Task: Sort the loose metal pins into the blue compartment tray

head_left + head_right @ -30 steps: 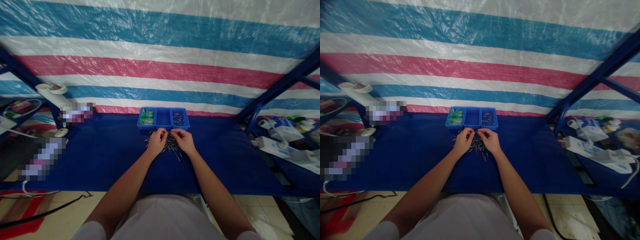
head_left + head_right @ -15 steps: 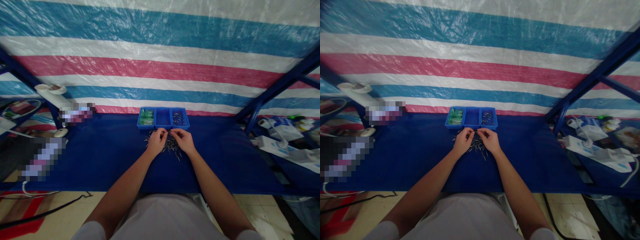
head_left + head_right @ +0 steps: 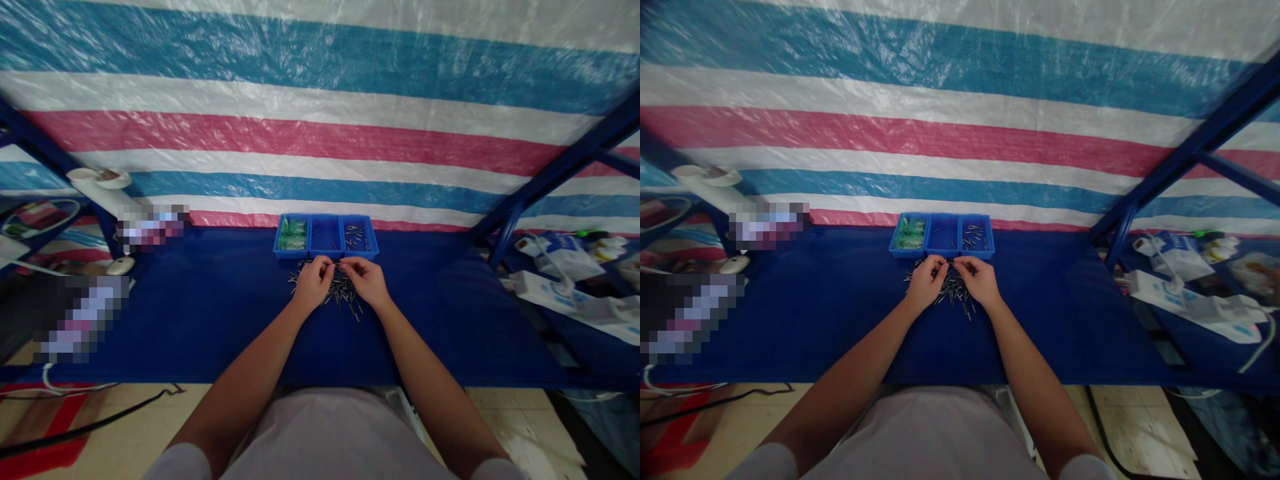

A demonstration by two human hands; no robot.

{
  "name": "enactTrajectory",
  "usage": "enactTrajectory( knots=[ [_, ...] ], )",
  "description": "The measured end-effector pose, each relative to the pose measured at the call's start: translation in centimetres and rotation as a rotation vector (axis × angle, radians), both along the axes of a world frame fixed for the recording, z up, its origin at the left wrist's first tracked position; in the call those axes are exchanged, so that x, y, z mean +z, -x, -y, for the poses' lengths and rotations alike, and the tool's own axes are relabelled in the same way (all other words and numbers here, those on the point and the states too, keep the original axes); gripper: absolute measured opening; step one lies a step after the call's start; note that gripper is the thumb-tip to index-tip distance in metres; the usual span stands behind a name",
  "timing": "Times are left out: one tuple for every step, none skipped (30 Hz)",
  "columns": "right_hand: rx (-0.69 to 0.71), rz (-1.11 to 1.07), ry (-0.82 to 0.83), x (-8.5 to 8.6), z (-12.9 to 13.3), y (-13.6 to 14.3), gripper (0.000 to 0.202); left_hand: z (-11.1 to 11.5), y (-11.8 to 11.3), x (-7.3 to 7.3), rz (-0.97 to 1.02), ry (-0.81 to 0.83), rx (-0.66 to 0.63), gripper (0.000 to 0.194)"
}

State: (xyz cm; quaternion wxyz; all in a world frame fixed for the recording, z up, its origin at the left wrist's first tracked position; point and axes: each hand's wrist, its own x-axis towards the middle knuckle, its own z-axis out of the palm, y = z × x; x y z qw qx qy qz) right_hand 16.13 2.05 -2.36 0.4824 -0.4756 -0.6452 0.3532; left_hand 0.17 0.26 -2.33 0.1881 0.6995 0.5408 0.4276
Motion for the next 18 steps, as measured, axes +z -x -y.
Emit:
enactTrajectory(
  knots=[
    [0.000,-0.001,0.004,0.00,0.00,0.00,0.023,-0.01,0.00,-0.02,-0.003,0.000,0.004,0.016],
    [0.001,-0.003,0.007,-0.01,0.00,0.00,0.023,-0.02,-0.01,-0.03,-0.005,-0.001,0.006,0.016],
    [0.002,-0.007,0.007,-0.04,-0.01,-0.01,0.023,-0.03,-0.01,-0.04,-0.006,-0.001,0.005,0.016],
    [0.002,-0.012,0.006,-0.09,-0.02,-0.02,0.024,-0.04,-0.01,-0.05,-0.005,0.000,0.002,0.016],
    [0.004,-0.015,0.005,-0.15,-0.04,-0.04,0.024,-0.05,-0.01,-0.06,-0.002,0.000,-0.002,0.016],
    [0.007,-0.016,0.005,-0.21,-0.06,-0.05,0.024,-0.05,-0.01,-0.07,0.000,0.001,-0.004,0.016],
    [0.010,-0.014,0.006,-0.28,-0.08,-0.07,0.024,-0.06,-0.01,-0.07,0.004,0.002,-0.004,0.016],
    [0.013,-0.011,0.006,-0.34,-0.10,-0.09,0.024,-0.06,-0.01,-0.08,0.006,0.002,-0.004,0.016],
    [0.016,-0.009,0.006,-0.40,-0.12,-0.10,0.024,-0.06,-0.01,-0.08,0.008,0.002,-0.004,0.016],
    [0.017,-0.007,0.003,-0.44,-0.13,-0.11,0.024,-0.06,-0.01,-0.09,0.011,0.003,-0.005,0.016],
    [0.016,-0.006,-0.001,-0.46,-0.14,-0.12,0.023,-0.06,-0.01,-0.09,0.015,0.006,-0.006,0.016],
    [0.015,-0.005,-0.005,-0.45,-0.14,-0.13,0.023,-0.06,-0.01,-0.08,0.019,0.010,-0.009,0.016],
    [0.013,-0.003,-0.007,-0.43,-0.13,-0.12,0.023,-0.05,-0.01,-0.07,0.021,0.013,-0.011,0.017],
    [0.014,-0.001,-0.008,-0.38,-0.11,-0.11,0.023,-0.05,-0.01,-0.05,0.021,0.014,-0.012,0.017],
    [0.016,0.002,-0.008,-0.32,-0.08,-0.10,0.023,-0.05,-0.02,-0.03,0.018,0.015,-0.011,0.017],
    [0.019,0.004,-0.008,-0.26,-0.05,-0.08,0.023,-0.04,-0.02,-0.01,0.014,0.015,-0.011,0.017],
    [0.021,0.005,-0.009,-0.19,-0.02,-0.06,0.023,-0.04,-0.03,0.02,0.010,0.014,-0.009,0.016],
    [0.021,0.004,-0.011,-0.13,0.01,-0.04,0.023,-0.04,-0.03,0.04,0.008,0.015,-0.007,0.016]
  ],
)
